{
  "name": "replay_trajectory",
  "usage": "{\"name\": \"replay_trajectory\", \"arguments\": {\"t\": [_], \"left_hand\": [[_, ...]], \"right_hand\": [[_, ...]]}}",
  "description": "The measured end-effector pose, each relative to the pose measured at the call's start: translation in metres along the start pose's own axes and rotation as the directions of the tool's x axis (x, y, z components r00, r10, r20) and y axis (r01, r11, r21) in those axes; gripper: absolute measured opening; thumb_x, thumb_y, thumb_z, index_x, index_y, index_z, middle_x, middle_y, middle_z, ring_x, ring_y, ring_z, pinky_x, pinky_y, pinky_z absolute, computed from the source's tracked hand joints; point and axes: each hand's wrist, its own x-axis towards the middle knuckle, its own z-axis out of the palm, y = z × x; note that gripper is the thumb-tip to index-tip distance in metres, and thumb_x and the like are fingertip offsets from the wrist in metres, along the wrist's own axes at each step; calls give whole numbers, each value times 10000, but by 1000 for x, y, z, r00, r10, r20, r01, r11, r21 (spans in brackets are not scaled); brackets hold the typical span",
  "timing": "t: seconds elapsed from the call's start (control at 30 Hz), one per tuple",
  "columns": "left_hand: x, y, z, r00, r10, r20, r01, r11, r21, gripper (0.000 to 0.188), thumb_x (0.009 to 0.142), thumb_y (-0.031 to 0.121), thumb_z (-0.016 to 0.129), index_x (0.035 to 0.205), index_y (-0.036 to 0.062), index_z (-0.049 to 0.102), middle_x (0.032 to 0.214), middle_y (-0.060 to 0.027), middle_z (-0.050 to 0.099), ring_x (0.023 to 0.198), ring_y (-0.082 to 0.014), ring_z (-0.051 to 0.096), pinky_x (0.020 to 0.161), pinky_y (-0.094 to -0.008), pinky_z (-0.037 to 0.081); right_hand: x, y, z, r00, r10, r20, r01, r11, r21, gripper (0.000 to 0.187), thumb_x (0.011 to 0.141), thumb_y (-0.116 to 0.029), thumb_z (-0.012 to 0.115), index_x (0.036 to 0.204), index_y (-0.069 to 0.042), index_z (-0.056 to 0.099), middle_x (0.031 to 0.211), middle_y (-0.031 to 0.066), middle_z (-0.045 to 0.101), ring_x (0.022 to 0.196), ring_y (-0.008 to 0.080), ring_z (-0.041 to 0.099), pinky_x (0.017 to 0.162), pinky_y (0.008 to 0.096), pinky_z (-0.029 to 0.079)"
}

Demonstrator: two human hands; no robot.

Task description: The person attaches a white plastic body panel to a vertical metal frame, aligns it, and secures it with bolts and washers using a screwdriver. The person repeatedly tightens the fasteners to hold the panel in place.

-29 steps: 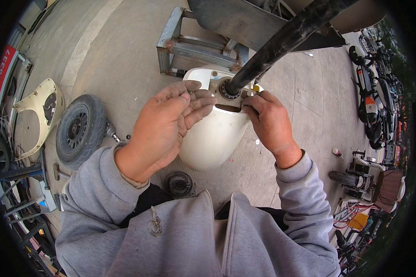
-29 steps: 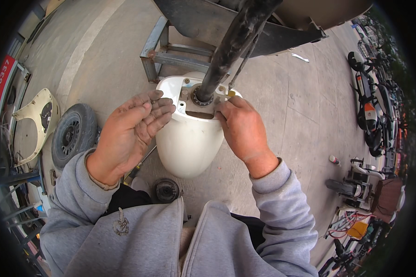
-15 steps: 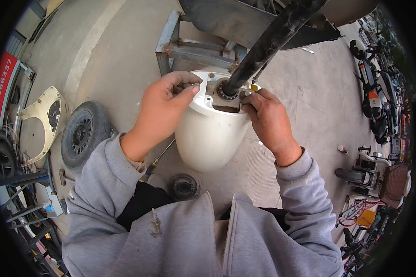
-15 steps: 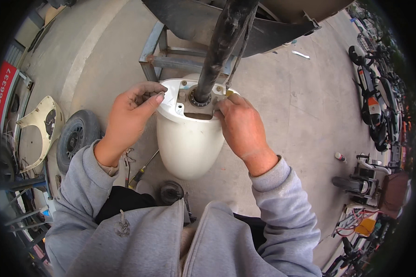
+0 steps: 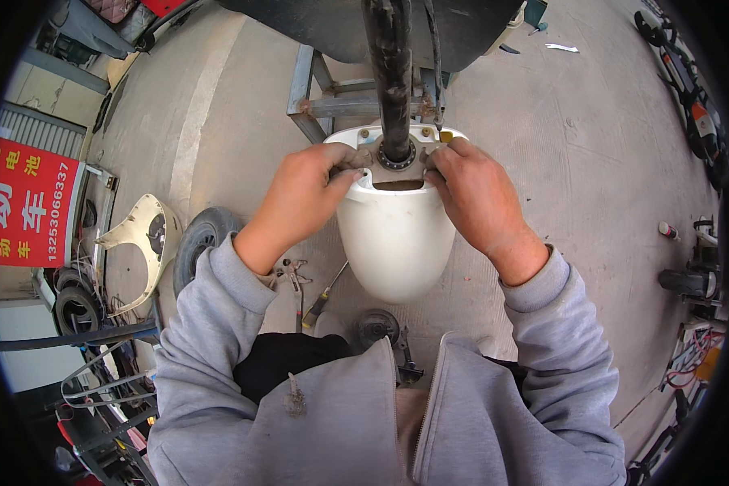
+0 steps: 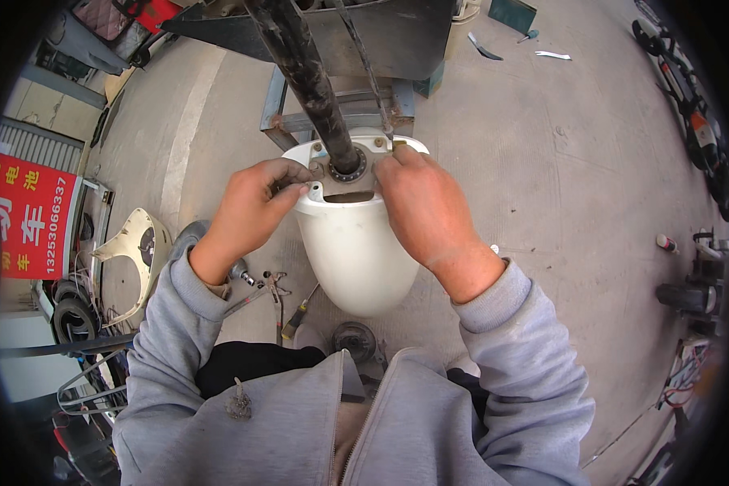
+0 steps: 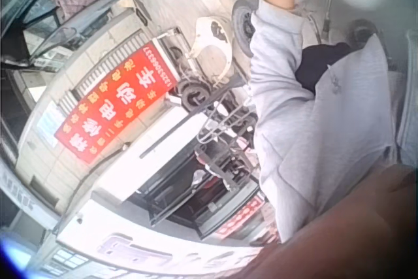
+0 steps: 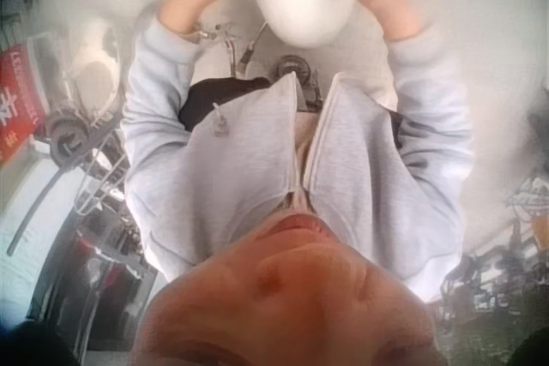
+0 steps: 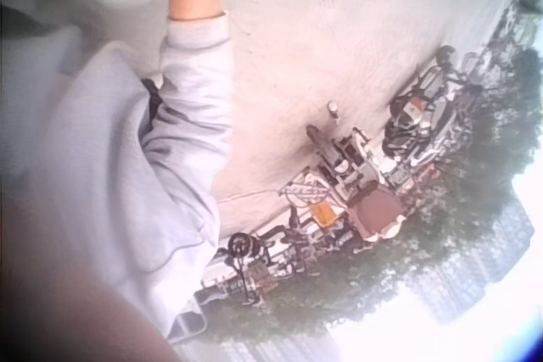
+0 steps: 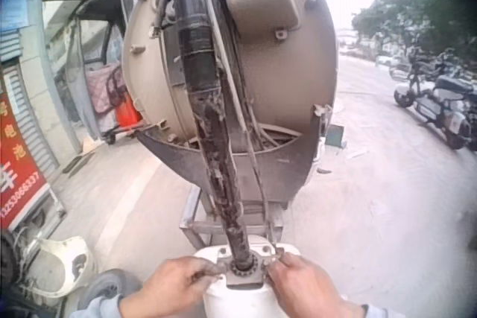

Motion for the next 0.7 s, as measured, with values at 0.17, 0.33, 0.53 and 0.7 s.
{"name": "replay_trajectory", "arguments": {"t": [0.17, 0.33, 0.53, 0.7], "left_hand": [[-1, -11, 17, 978, -124, -165, 111, 990, -85, 150, 859, 90, 790, 976, -2, 774, 904, -101, 660, 779, -195, 637, 721, -309, 506], [-3, -18, 28, 952, -189, -241, 139, 967, -211, 142, 849, 105, 811, 950, 8, 792, 866, -73, 624, 750, -161, 606, 711, -296, 487], [-8, -10, 31, 952, -176, -252, 146, 981, -131, 140, 853, 109, 810, 948, 8, 792, 863, -73, 626, 754, -148, 602, 709, -287, 483], [-4, -3, 29, 956, -185, -226, 172, 982, -79, 146, 876, 115, 809, 948, -7, 777, 901, -50, 641, 751, -113, 577, 697, -262, 454]], "right_hand": [[-2, 4, 2, 1000, 12, 4, -12, 1000, 7, 127, 889, -123, 698, 937, -14, 652, 1005, 167, 646, 937, 387, 655, 808, 471, 545], [-2, 5, 3, 1000, 0, -7, 0, 1000, 8, 132, 887, -131, 698, 933, -16, 652, 1002, 163, 642, 958, 375, 661, 816, 462, 551], [-1, 7, 4, 1000, -12, -10, 12, 1000, 17, 132, 885, -122, 695, 942, -9, 654, 1003, 161, 641, 963, 371, 663, 816, 459, 554], [0, 6, 3, 1000, -20, -11, 20, 1000, 18, 138, 886, -121, 692, 939, 0, 650, 991, 166, 644, 948, 375, 664, 816, 459, 556]]}}
